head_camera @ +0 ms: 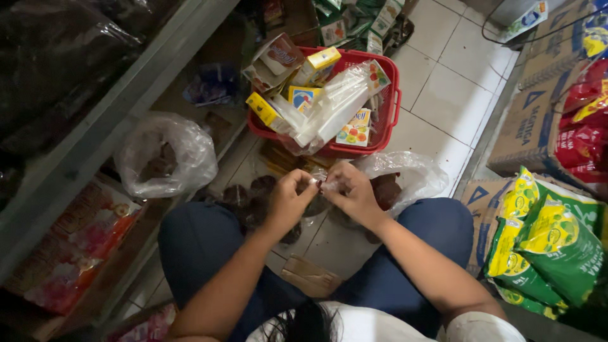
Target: The person sits on the floor and packs dark, round food items into small clear plastic bags. They pick up the items from a larger bag, place them into the small bags, and tie the bags closed by hand.
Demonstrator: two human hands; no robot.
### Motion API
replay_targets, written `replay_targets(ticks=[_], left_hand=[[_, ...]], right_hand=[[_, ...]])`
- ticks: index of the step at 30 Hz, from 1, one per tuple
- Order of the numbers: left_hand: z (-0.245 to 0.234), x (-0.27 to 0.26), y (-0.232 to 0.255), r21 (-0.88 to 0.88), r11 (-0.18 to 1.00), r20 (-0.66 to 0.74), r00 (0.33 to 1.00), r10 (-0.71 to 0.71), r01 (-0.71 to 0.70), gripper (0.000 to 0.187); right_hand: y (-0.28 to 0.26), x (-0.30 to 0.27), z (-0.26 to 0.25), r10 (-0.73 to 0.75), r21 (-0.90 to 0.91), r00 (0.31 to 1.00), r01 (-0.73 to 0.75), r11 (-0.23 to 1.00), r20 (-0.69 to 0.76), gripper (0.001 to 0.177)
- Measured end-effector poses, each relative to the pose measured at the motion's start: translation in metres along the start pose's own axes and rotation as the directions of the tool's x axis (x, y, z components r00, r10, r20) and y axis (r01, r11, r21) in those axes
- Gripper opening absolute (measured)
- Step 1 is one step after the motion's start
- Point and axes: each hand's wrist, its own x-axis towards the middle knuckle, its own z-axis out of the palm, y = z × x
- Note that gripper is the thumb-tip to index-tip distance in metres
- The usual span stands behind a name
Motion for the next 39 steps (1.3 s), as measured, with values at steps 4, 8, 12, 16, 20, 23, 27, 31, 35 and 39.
replay_targets(ticks=[4, 8, 12, 16, 20, 23, 27, 31, 35, 39], left_hand=[[0.006, 0.006, -0.036, -0.228, 0.972, 0.033, 0.998, -0.057, 0.063, 0.009], [0.005, 0.01, -0.054, -0.344, 0.935, 0.034, 0.996, -0.084, 0.091, 0.007], [0.002, 0.012, -0.05, -0.439, 0.894, 0.058, 0.996, -0.069, 0.088, 0.006], [0.002, 0.007, -0.03, -0.396, 0.914, 0.116, 0.992, -0.04, 0.083, 0.011], [0.0, 0.002, -0.016, -0.337, 0.939, 0.166, 0.986, -0.013, 0.069, 0.013], [0.005, 0.002, -0.014, -0.331, 0.944, 0.157, 0.987, 0.04, 0.014, 0.014], [0.002, 0.001, -0.009, -0.272, 0.962, 0.177, 0.982, 0.061, -0.011, 0.015], [-0.004, 0.0, 0.009, -0.003, 0.98, 0.13, 0.971, 0.199, -0.2, 0.02], [-0.01, -0.002, 0.029, 0.08, 0.973, 0.169, 0.965, 0.2, -0.216, 0.03], [-0.005, -0.002, 0.033, 0.048, 0.97, 0.136, 0.964, 0.23, -0.239, 0.028]], right_hand=[[0.004, 0.0, -0.004, -0.071, 0.094, 0.995, 0.064, 0.993, 0.071, 0.026], [-0.006, -0.003, -0.007, -0.068, 0.11, 0.988, 0.053, 0.993, 0.14, 0.038], [0.001, -0.006, -0.005, -0.047, 0.274, 0.994, 0.017, 0.962, 0.103, 0.036], [0.005, -0.002, -0.01, -0.275, -0.156, 0.961, 0.275, 0.949, 0.019, 0.023], [-0.003, 0.001, -0.008, -0.377, -0.168, 0.926, 0.372, 0.913, 0.002, 0.021], [-0.009, 0.003, -0.004, -0.41, -0.146, 0.912, 0.405, 0.903, -0.005, 0.021], [-0.009, 0.001, 0.0, -0.318, -0.167, 0.947, 0.306, 0.937, -0.046, 0.02], [-0.004, 0.0, 0.002, -0.363, -0.161, 0.929, 0.348, 0.924, -0.075, 0.026], [-0.001, -0.002, 0.003, -0.391, -0.299, 0.913, 0.344, 0.89, -0.113, 0.027], [-0.006, -0.002, 0.005, -0.524, -0.411, 0.845, 0.443, 0.796, -0.105, 0.025]])
